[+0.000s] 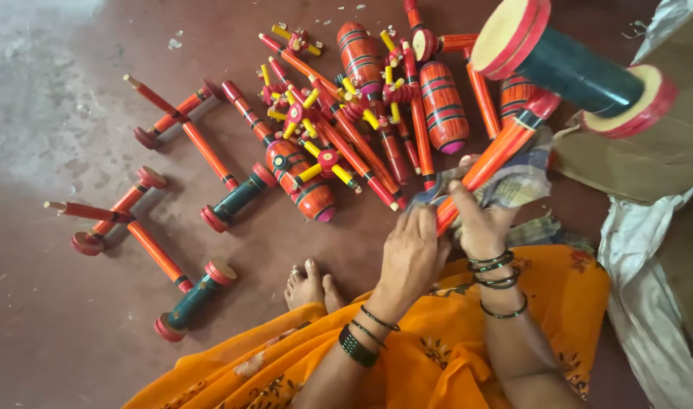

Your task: The person sits on the floor and wipes wooden toys with a cloth. They pick up each toy from a pile, wipe it thoroughly, and place it into a cardboard box. The toys include spinning tops and cylindrical pieces.

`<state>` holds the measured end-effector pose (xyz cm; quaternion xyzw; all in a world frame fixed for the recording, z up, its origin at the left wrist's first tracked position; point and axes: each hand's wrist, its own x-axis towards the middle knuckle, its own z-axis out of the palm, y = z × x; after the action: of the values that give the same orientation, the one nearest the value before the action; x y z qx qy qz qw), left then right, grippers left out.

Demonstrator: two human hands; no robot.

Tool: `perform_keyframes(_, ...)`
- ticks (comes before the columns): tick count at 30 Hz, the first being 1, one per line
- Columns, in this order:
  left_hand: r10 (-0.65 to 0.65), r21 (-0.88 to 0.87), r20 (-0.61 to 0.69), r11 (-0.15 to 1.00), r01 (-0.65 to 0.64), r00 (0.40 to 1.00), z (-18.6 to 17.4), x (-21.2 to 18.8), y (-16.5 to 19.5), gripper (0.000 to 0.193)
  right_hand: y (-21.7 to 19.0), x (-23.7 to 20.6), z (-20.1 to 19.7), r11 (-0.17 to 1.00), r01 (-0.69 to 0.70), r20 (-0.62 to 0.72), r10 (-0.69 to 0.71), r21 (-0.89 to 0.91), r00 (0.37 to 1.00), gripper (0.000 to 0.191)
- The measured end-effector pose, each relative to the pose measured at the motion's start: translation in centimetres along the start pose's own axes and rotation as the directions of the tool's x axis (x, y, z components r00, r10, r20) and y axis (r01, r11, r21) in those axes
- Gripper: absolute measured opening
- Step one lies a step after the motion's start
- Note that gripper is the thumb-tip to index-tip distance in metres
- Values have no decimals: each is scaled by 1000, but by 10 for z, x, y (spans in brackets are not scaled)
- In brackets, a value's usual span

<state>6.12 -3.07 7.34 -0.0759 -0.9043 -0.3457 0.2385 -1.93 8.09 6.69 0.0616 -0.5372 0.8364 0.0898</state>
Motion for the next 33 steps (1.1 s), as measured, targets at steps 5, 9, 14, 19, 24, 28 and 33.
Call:
perform_keyframes(5, -158, -283, 144, 939, 194, 977, 11, -12, 2, 43, -4, -5, -5, 997, 49, 79, -45, -51, 996, 45)
perform_keyframes(9, -172, -595, 295, 737, 322, 940, 22, -18, 0, 31, -12, 6, -21, 989, -100, -80, 110, 110, 991, 38)
perform_keyframes(14, 259, -382, 878, -128, 915, 403, 28, -24, -25, 43, -34, 34, -67, 796, -298, 240, 197, 527, 951, 22)
perform_keyframes(19, 438, -275, 844, -139, 951, 308, 37, -32, -25, 41, -40, 38, -84, 553, -411, 537, -80, 725, 840, 23)
perform_keyframes(24, 56, -665, 687, 451, 596, 724, 41, -30, -11, 34, -51, 36, -78, 825, -238, 343, 57, 512, 938, 20)
perform_keyframes(28, -53, -124, 244, 989, 85, 968, 43, -28, -8, 33, -37, 34, -57, 972, -82, -164, 120, 220, 979, 26)
perform_keyframes(33, -53, 251, 148, 968, 15, 988, 44, -29, -8, 33, -13, 30, -45, 948, 198, -167, -243, -248, 956, 30)
